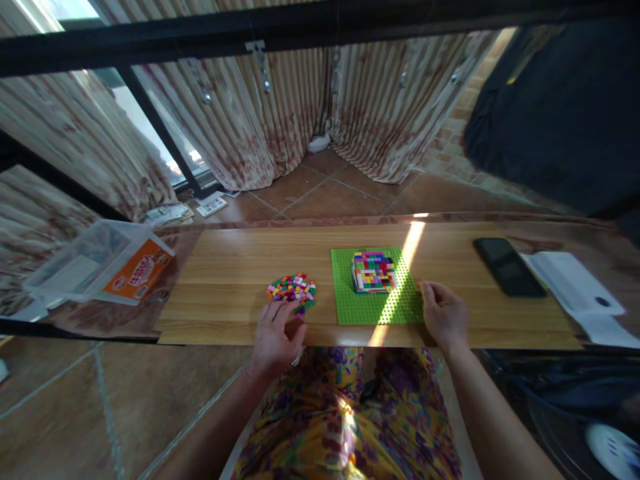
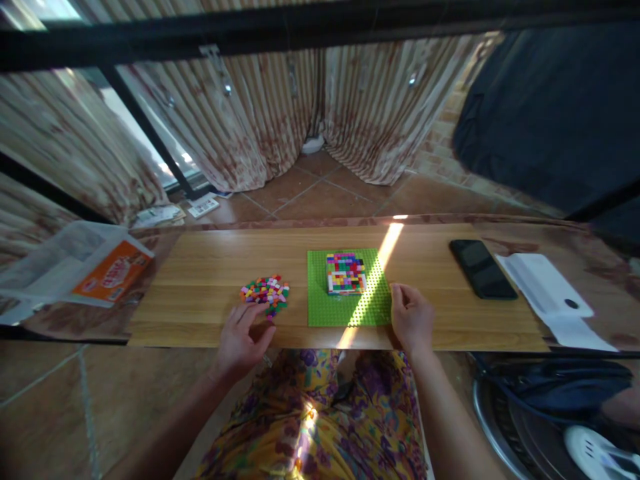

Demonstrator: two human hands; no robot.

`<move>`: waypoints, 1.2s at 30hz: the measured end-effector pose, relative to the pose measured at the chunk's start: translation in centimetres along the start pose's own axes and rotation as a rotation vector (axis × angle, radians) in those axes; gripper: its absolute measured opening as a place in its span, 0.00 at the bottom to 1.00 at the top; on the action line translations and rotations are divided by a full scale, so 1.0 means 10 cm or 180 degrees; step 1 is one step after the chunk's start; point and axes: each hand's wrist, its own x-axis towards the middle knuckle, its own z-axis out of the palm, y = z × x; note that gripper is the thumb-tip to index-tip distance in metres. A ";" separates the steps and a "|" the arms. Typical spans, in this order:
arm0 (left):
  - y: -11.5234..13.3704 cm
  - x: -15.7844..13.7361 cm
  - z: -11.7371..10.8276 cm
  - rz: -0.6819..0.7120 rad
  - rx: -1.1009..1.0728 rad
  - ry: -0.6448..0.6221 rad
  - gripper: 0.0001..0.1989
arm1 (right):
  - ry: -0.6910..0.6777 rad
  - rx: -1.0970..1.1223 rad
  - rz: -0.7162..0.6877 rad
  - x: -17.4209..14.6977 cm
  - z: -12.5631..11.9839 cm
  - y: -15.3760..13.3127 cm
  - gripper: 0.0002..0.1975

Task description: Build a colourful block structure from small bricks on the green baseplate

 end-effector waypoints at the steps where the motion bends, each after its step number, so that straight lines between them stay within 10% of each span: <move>1: 0.00 -0.02 0.00 0.0000 0.0039 -0.0051 0.16 | 0.0025 -0.0072 -0.0103 0.00 0.02 0.01 0.24; 21: 0.01 0.12 0.12 0.0097 -0.0078 -0.0152 0.07 | 0.0193 -0.0244 -0.0633 -0.02 0.10 0.09 0.15; 36: 0.62 0.90 0.61 0.0185 -0.1167 0.0113 0.07 | 0.0192 -0.0082 -0.0559 -0.03 0.14 0.03 0.12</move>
